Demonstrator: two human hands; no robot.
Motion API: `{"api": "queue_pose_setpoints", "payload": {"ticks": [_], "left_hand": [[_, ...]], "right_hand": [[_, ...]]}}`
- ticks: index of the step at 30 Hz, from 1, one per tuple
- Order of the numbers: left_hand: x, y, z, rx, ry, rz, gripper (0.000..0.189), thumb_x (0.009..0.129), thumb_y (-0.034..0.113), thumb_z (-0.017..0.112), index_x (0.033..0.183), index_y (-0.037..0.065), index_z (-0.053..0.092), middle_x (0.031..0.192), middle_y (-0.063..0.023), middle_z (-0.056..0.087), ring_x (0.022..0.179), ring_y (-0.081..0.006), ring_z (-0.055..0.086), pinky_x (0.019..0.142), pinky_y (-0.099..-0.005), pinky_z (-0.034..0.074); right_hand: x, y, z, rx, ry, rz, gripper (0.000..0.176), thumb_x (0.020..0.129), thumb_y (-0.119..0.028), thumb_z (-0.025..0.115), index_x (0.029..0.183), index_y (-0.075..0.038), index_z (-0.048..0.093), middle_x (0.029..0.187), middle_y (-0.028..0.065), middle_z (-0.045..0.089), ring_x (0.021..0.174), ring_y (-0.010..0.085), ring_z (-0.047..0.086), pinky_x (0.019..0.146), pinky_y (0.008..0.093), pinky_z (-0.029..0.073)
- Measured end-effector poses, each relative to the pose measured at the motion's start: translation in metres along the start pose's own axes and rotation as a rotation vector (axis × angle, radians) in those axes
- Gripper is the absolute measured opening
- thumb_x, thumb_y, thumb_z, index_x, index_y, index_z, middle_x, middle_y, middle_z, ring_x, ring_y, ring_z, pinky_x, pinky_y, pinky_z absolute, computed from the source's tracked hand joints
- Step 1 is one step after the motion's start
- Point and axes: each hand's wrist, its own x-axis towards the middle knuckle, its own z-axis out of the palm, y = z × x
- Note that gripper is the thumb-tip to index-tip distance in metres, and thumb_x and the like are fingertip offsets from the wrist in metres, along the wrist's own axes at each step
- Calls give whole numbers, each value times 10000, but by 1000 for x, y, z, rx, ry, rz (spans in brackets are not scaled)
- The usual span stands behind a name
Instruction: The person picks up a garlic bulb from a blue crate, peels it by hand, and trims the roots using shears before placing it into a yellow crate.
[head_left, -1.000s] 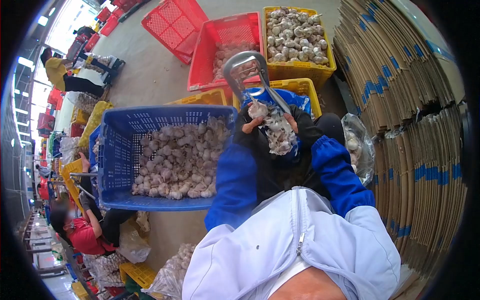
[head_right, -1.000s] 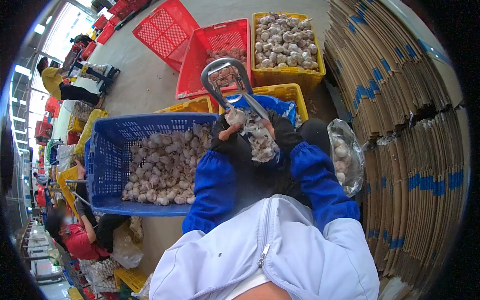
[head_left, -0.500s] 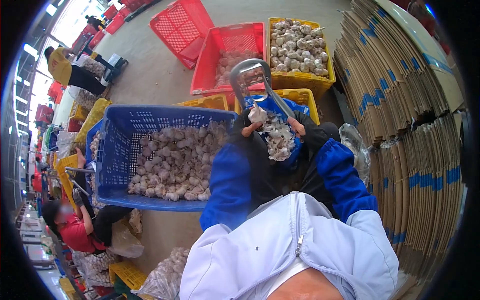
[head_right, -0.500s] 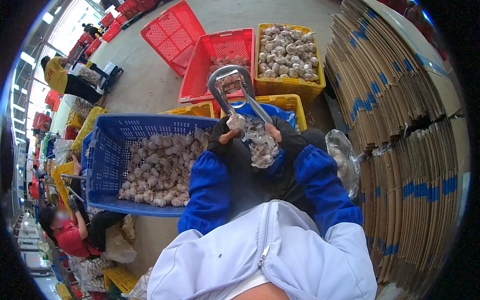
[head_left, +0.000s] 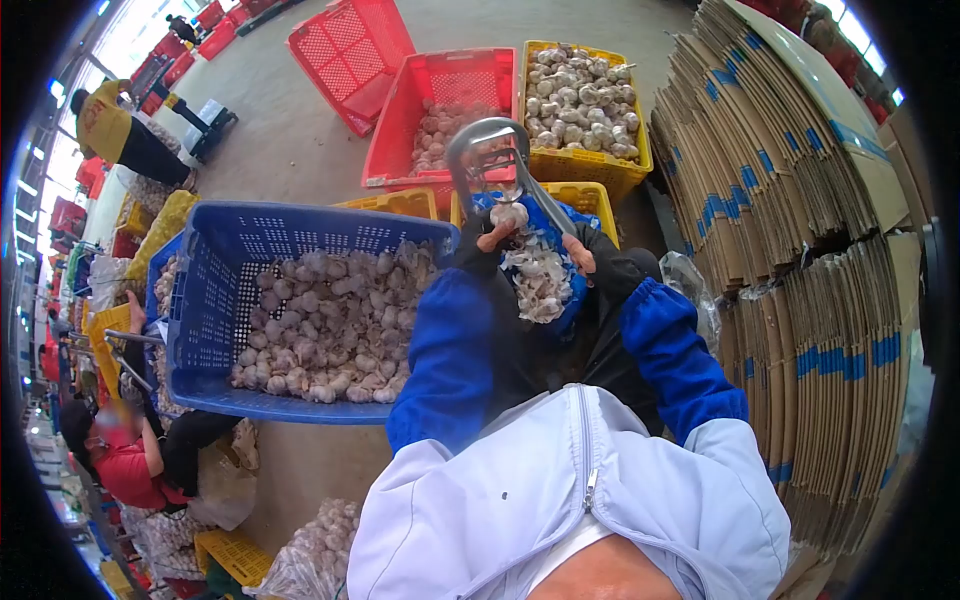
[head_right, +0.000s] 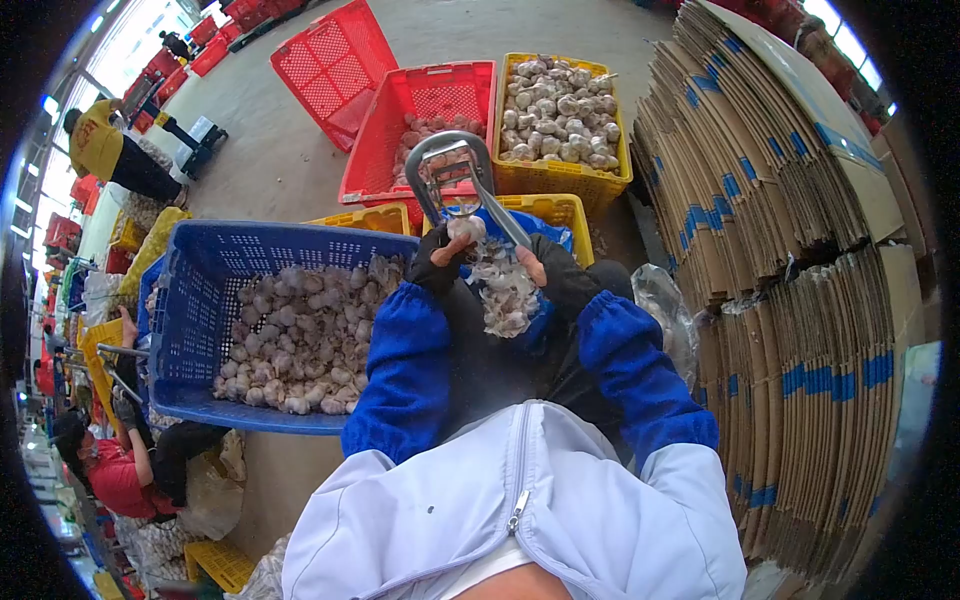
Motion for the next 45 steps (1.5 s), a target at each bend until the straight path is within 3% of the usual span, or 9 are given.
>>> {"api": "queue_pose_setpoints", "payload": {"ticks": [5, 9, 10, 19, 23, 26, 27, 34, 45], "left_hand": [[3, -9, -5, -325, 12, -112, 351, 824, 260, 553, 1062, 2, 535, 982, -73, 583, 839, -158, 562, 731, -281, 434], [7, -27, -19, -338, 49, -140, 356, 829, 261, 546, 1070, -1, 527, 973, -87, 587, 837, -157, 568, 722, -274, 438], [6, -24, -19, -290, 68, -149, 383, 808, 275, 575, 1070, 0, 523, 953, -95, 592, 827, -160, 572, 713, -276, 444], [-9, -45, -12, -27, 177, 131, 323, 772, 206, 603, 1013, 18, 498, 861, -41, 568, 729, -141, 556, 684, -256, 445], [-48, -29, 15, -173, 376, -30, 261, 824, 213, 526, 1020, 49, 475, 856, -48, 550, 731, -148, 555, 650, -268, 451], [-58, -46, 24, 463, 408, 193, 278, 845, 254, 503, 1018, 37, 483, 814, -88, 585, 701, -178, 576, 620, -285, 459], [-58, -54, 26, 518, 445, 227, 284, 842, 258, 508, 1009, 29, 492, 804, -91, 591, 703, -174, 579, 627, -279, 459], [-59, -71, 39, -137, 627, 11, 269, 845, 202, 507, 1031, 8, 503, 855, -81, 599, 745, -156, 581, 682, -254, 453], [-98, -51, 78, -23, 439, 47, 303, 858, 123, 490, 1139, 14, 457, 1049, -69, 543, 931, -153, 534, 823, -253, 409]], "right_hand": [[11, 33, 15, -241, 203, -133, 410, 840, -356, 489, 1030, 8, 502, 822, 191, 568, 732, 305, 559, 677, 373, 435], [15, 48, 32, -413, 433, -323, 233, 826, -276, 545, 859, -49, 504, 684, 144, 545, 619, 295, 545, 577, 396, 414], [19, 52, 35, -404, 423, -283, 474, 791, -382, 549, 1017, 34, 530, 800, 250, 578, 729, 367, 581, 640, 429, 456], [65, 90, 53, -502, 626, -502, 350, 799, -362, 544, 882, -22, 544, 631, 201, 557, 580, 376, 555, 516, 448, 439], [12, 27, 47, -612, 951, -688, 325, 809, -316, 547, 956, -27, 536, 859, 167, 569, 745, 322, 568, 642, 391, 460], [8, 11, 86, 671, 121, -163, 361, 871, -376, 438, 912, -31, 535, 768, 64, 534, 709, 142, 521, 630, 257, 425], [-2, -3, 80, 891, -372, -254, 254, 835, -267, 516, 811, -21, 576, 668, 16, 549, 635, 128, 545, 554, 249, 427], [-2, -20, 150, 959, 728, -295, 140, 778, -163, 596, 806, -26, 591, 722, 18, 564, 567, 86, 499, 555, 208, 407], [-9, 2, 80, 964, -28, 173, 299, 814, -317, 553, 834, -19, 552, 751, 86, 561, 746, 208, 586, 597, 293, 489]]}}
